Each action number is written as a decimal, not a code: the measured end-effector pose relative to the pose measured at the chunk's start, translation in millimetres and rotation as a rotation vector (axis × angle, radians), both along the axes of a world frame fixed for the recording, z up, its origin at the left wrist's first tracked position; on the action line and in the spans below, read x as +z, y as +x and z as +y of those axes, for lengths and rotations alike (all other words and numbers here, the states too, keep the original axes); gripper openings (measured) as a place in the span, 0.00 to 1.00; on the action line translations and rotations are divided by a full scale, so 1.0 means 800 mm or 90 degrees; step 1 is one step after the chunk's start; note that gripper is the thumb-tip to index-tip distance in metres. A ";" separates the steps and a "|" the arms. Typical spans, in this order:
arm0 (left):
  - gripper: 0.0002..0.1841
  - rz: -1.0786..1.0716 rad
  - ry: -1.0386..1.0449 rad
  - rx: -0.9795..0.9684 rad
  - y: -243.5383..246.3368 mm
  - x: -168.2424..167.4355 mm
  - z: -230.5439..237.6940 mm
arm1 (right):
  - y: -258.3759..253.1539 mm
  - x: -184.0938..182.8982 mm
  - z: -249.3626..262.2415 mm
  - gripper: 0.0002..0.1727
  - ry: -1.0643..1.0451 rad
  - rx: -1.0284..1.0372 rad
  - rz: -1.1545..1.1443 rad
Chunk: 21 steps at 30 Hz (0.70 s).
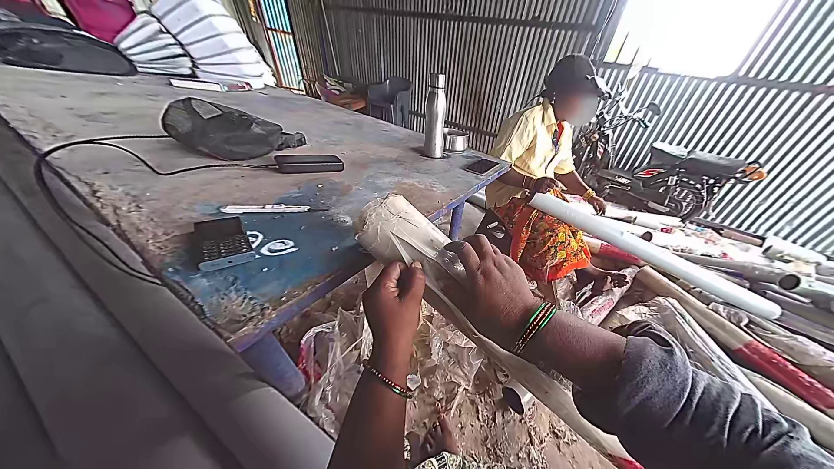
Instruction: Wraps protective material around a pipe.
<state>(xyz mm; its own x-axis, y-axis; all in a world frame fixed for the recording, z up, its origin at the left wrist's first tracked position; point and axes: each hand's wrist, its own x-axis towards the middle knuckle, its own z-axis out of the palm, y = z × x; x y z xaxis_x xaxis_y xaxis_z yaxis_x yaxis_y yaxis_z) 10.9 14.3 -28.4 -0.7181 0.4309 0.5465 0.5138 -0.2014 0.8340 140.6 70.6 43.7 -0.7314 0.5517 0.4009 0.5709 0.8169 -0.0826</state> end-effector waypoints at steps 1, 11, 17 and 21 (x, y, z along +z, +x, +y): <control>0.14 0.000 -0.002 0.001 0.000 0.000 0.000 | 0.000 0.005 -0.001 0.30 -0.025 -0.024 -0.031; 0.14 -0.016 -0.019 -0.002 0.001 0.001 0.000 | -0.003 0.013 0.000 0.29 -0.030 -0.064 -0.097; 0.12 -0.023 -0.012 -0.032 0.000 0.004 -0.002 | -0.003 0.026 0.008 0.18 -0.052 -0.042 -0.157; 0.11 -0.029 -0.014 -0.035 0.002 0.007 -0.003 | 0.001 0.028 0.019 0.17 -0.046 0.005 -0.144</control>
